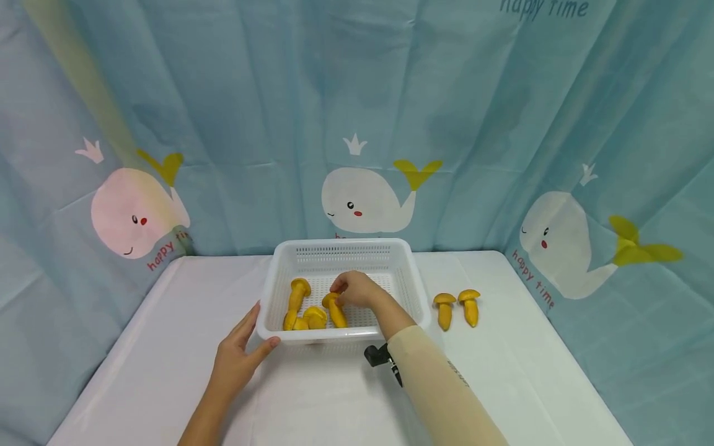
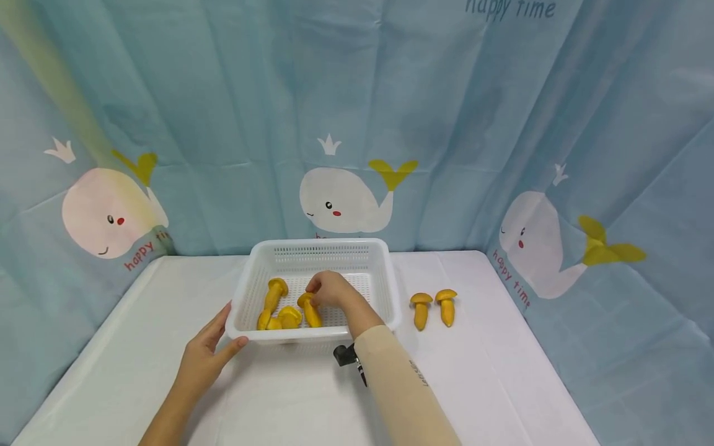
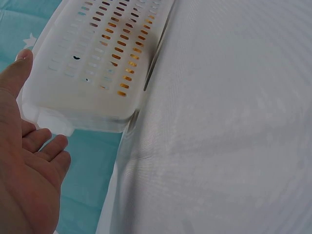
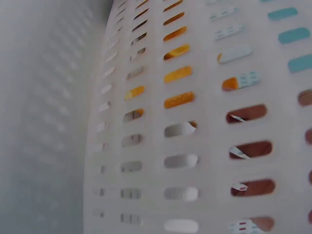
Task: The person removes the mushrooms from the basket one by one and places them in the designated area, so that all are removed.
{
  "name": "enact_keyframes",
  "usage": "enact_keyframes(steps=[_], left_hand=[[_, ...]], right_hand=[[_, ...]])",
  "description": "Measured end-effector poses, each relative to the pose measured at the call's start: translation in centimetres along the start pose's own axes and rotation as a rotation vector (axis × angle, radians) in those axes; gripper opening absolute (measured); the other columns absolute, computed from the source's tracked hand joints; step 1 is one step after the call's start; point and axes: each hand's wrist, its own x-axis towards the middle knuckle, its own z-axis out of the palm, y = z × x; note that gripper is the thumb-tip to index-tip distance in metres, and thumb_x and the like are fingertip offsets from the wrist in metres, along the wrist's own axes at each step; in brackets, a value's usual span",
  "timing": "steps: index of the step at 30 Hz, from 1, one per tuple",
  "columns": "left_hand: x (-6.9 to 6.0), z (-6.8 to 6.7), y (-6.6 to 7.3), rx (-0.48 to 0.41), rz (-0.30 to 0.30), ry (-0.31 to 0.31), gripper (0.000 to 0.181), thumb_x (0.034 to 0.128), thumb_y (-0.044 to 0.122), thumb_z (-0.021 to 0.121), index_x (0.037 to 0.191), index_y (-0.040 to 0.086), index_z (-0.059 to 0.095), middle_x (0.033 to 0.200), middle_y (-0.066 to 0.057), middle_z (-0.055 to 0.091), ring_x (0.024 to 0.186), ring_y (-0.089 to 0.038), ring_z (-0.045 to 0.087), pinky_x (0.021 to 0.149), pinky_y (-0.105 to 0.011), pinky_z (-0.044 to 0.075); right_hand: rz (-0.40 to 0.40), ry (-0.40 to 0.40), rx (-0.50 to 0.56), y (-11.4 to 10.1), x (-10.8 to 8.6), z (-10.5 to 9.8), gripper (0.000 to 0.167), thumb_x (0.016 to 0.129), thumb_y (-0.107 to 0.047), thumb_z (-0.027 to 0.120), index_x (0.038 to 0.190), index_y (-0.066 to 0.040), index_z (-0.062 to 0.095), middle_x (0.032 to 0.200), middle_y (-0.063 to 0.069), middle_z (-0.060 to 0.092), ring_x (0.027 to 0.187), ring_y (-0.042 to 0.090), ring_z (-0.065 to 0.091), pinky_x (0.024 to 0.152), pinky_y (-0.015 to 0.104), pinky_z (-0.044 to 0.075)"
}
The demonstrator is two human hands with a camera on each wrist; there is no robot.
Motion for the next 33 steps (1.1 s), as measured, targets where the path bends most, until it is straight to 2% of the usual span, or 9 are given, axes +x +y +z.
enact_keyframes(steps=[9,14,17,19,22,25,29,32,33], left_hand=[[-0.1,-0.1,0.1,0.014,-0.020,-0.004,0.089,0.0869,0.036,0.083,0.160,0.036,0.032,0.163,0.004,0.037,0.148,-0.027,0.041,0.111,-0.038,0.041],[0.0,-0.1,0.1,0.001,-0.011,-0.001,0.088,0.0873,0.035,0.083,0.160,0.030,0.034,0.163,0.004,0.037,0.148,-0.029,0.041,0.112,-0.026,0.038],[0.0,-0.1,0.2,-0.010,-0.012,-0.004,0.088,0.0875,0.035,0.083,0.161,0.027,0.035,0.163,0.003,0.037,0.148,-0.031,0.040,0.112,-0.035,0.041],[0.0,-0.1,0.1,-0.013,-0.011,-0.003,0.088,0.0874,0.035,0.083,0.161,0.025,0.035,0.163,0.000,0.037,0.148,-0.032,0.040,0.111,-0.047,0.042],[0.0,-0.1,0.1,-0.017,-0.007,0.001,0.088,0.0868,0.033,0.083,0.160,0.024,0.036,0.163,-0.001,0.038,0.148,-0.033,0.040,0.110,-0.051,0.041],[-0.1,0.0,0.0,-0.011,0.002,0.005,0.088,0.0868,0.033,0.084,0.160,0.025,0.036,0.163,0.001,0.038,0.148,-0.032,0.041,0.113,-0.031,0.041],[0.0,0.0,-0.1,-0.010,0.017,0.014,0.088,0.0866,0.033,0.084,0.160,0.031,0.035,0.163,0.003,0.038,0.148,-0.032,0.041,0.104,-0.003,0.029],[0.0,0.0,0.0,-0.007,0.016,0.015,0.088,0.0865,0.034,0.084,0.159,0.035,0.034,0.163,0.005,0.037,0.148,-0.029,0.040,0.102,-0.001,0.027],[0.0,0.0,0.0,-0.005,0.018,0.017,0.088,0.0863,0.033,0.084,0.160,0.033,0.034,0.163,0.004,0.037,0.148,-0.029,0.040,0.106,-0.006,0.031]], right_hand=[[-0.062,0.079,0.050,-0.9,-0.7,-0.2,0.017,0.092,-0.011,0.076,0.107,-0.018,0.073,0.109,-0.003,0.070,0.108,0.021,0.063,0.102,0.039,0.056],[-0.103,0.133,0.061,-1.6,-1.4,-1.0,0.018,0.093,-0.012,0.075,0.111,-0.018,0.073,0.115,0.000,0.070,0.120,0.030,0.062,0.107,0.044,0.052],[-0.118,0.157,0.058,-1.9,-1.9,-1.3,0.019,0.095,-0.014,0.074,0.113,-0.019,0.073,0.117,-0.001,0.070,0.120,0.027,0.062,0.107,0.044,0.052],[-0.133,0.166,0.059,-2.1,-2.2,-1.5,0.019,0.095,-0.016,0.073,0.113,-0.020,0.073,0.118,-0.002,0.071,0.119,0.024,0.062,0.107,0.044,0.053],[-0.156,0.182,0.058,-2.4,-2.9,-1.7,0.019,0.096,-0.017,0.073,0.115,-0.021,0.072,0.119,-0.003,0.071,0.118,0.022,0.062,0.105,0.042,0.054],[-0.179,0.213,0.059,-2.7,-3.7,-2.1,0.020,0.097,-0.019,0.073,0.116,-0.021,0.072,0.119,-0.005,0.071,0.118,0.022,0.062,0.106,0.043,0.053],[-0.210,0.264,0.071,-3.0,-4.8,-2.7,0.022,0.096,-0.021,0.074,0.118,-0.021,0.072,0.118,-0.006,0.071,0.119,0.020,0.061,0.107,0.047,0.051],[-0.233,0.298,0.076,-3.2,-5.6,-3.2,0.023,0.095,-0.021,0.075,0.118,-0.020,0.072,0.118,-0.006,0.071,0.120,0.020,0.061,0.107,0.047,0.051],[-0.241,0.308,0.080,-3.3,-6.0,-3.3,0.023,0.095,-0.020,0.075,0.118,-0.020,0.072,0.119,-0.006,0.071,0.120,0.020,0.061,0.108,0.047,0.051]])
